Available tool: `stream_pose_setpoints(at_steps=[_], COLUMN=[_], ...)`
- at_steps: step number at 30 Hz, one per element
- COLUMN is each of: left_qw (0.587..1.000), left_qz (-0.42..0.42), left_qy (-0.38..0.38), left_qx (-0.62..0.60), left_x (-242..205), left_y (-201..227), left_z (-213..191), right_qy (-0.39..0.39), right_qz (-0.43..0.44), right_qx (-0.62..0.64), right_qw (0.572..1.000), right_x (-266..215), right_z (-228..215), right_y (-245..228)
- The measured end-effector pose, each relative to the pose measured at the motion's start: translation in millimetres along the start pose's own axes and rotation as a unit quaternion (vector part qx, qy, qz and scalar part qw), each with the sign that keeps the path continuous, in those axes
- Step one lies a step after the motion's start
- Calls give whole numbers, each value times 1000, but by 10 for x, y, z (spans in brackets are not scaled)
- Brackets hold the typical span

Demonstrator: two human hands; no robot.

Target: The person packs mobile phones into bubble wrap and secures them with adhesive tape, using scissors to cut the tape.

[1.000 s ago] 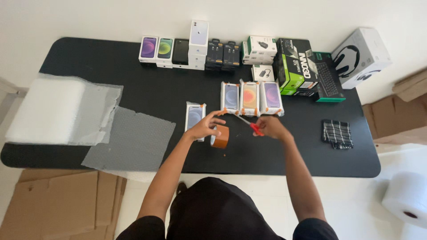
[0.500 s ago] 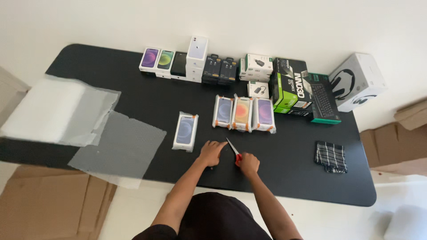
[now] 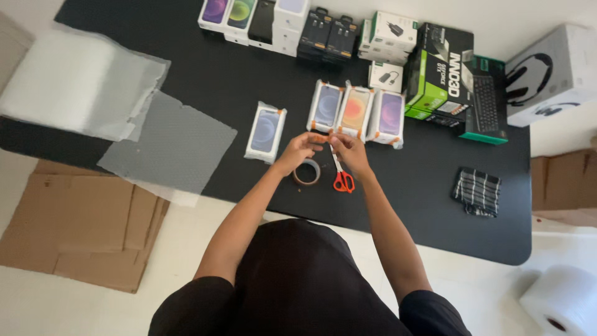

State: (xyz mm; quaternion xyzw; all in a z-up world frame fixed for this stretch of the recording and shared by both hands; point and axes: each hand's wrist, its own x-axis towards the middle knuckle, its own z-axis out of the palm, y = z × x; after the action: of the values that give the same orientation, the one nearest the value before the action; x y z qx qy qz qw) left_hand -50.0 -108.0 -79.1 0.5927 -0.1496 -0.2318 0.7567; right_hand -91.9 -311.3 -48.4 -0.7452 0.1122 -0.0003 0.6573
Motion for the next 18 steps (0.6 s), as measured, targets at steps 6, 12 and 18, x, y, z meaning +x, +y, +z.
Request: stream_pose_setpoints(at_steps=[6, 12, 18], left_qw=[999, 977, 866], left_qz=[-35, -160, -117], left_qy=[4, 86, 217], left_qx=[30, -107, 435], left_x=[42, 171, 77], left_y=[-48, -316, -158], left_z=[-281, -1180, -1933], right_qy=[9, 136, 105], right_qz=[46, -196, 98], right_qx=[-28, -206, 74], right_qw=[999, 949, 987], right_x=[193, 361, 397], right_z=[288, 273, 1065], right_y=[-183, -370, -281])
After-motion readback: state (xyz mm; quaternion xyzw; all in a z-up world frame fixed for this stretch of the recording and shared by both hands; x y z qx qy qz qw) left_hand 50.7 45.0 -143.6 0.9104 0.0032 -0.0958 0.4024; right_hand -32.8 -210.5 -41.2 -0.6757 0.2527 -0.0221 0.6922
